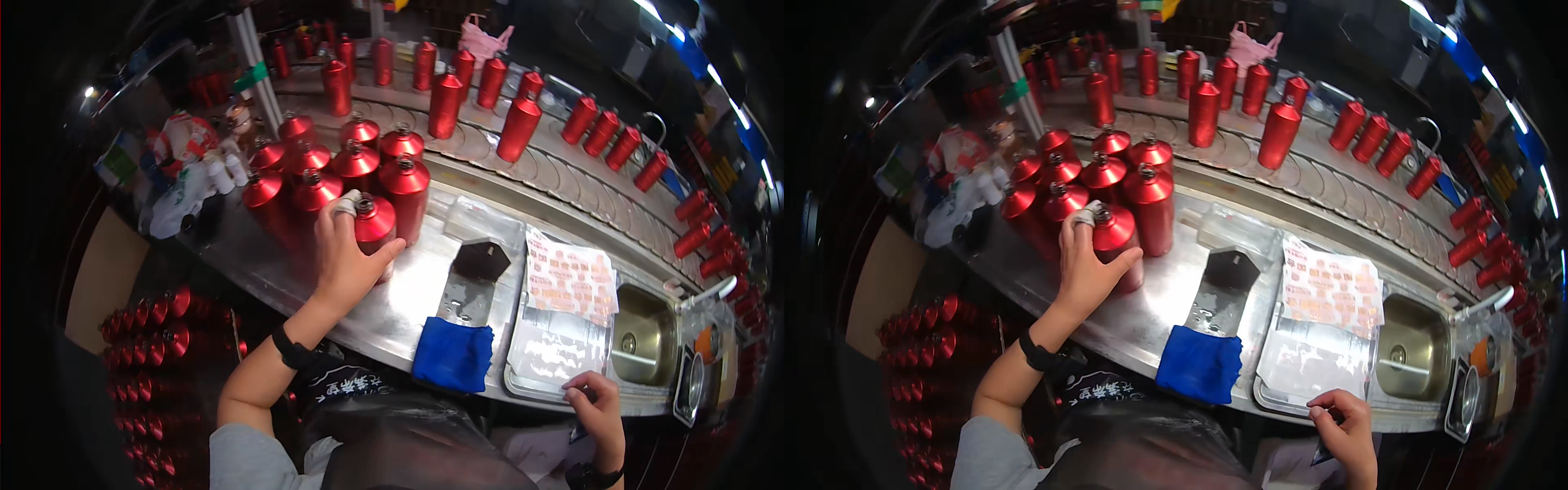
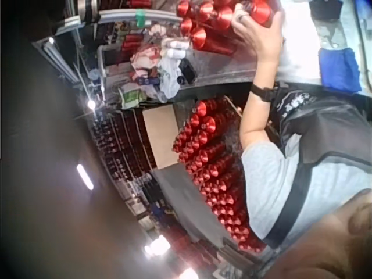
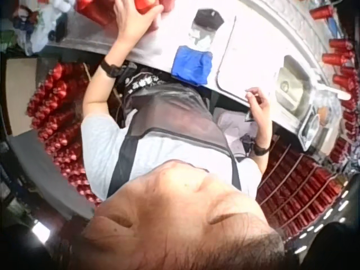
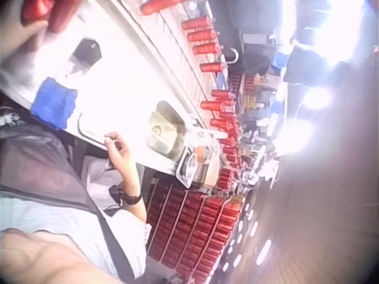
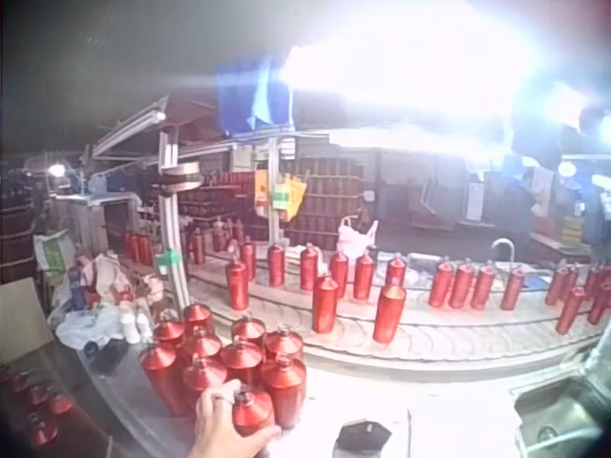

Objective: Apply adhesive labels to red bottles and clean them with a cloth.

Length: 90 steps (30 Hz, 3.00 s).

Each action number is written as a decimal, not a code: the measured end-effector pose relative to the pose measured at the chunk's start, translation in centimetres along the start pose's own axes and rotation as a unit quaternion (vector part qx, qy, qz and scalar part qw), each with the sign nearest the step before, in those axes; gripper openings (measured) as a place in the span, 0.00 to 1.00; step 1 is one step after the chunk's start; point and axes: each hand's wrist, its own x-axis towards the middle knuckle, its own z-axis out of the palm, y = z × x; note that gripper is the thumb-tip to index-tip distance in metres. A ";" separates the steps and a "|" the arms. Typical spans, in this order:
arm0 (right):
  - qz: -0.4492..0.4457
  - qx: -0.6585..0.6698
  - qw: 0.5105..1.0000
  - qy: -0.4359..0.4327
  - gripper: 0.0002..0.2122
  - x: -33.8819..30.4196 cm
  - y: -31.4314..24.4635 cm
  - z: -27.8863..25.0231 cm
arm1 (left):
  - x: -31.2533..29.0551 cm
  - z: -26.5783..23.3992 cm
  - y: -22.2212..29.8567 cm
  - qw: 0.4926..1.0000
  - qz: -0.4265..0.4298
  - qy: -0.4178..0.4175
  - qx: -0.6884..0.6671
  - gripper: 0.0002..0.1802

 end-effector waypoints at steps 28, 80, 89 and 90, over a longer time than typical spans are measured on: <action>-0.259 -0.019 0.964 -0.047 0.50 2.3 -0.2 11.6 | -4.1 3.8 9.7 0.595 -0.339 -0.425 -0.592 0.37; 0.091 -0.050 0.942 0.319 0.07 7.3 13.8 0.2 | -5.3 9.4 6.8 0.631 -0.295 -0.460 -0.551 0.42; 0.148 -0.229 0.785 0.556 0.19 1.9 17.2 -9.8 | -5.7 9.5 6.8 0.649 -0.288 -0.460 -0.533 0.40; 0.155 -0.238 0.817 0.502 0.27 1.8 16.6 -8.9 | -5.7 9.6 6.8 0.647 -0.286 -0.462 -0.534 0.40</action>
